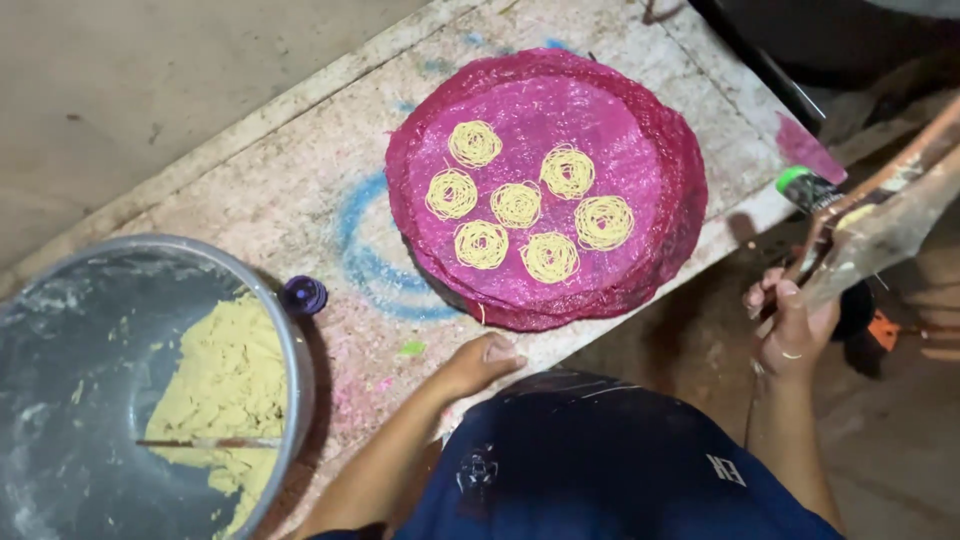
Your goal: The person uses a handheld extruder to press dough into spiral shapes onto a pink tray. They repeatedly scoop dough from a large metal bowl, load it into the extruder, and form spirals on the tray.
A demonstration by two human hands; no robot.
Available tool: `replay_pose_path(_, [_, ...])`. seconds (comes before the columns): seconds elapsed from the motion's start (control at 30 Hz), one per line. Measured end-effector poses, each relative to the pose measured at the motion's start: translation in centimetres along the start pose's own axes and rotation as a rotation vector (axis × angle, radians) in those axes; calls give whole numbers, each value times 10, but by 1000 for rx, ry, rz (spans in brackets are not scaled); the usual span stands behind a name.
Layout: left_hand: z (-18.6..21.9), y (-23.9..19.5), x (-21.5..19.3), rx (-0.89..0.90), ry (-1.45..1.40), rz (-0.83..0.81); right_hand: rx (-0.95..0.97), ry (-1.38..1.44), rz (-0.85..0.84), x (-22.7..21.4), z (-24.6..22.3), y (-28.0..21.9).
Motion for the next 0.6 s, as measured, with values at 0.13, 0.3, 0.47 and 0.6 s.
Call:
replay_pose_path(0.13, [-30,46,47,46,-1007,225,64,82,-17,-17,26,23])
replay_pose_path(0.3, [-35,88,35,243,-1357,498,152,178,-41,-9,42,45])
replay_pose_path(0.47, [-57,96,-54,137,-1167,297,98,143,-50,-9,38,47])
replay_pose_path(0.6, [-54,104,-168,120,-885,275,91,126,-62,-19,35,39])
Point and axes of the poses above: each hand's wrist, its own y-axis towards the middle knuckle, its own x-axis out of the palm, z = x × y, the point moved 8 cm from there along y, towards the middle knuckle, and after that the axes turned 7 degrees about x, right-handed, at the moved point
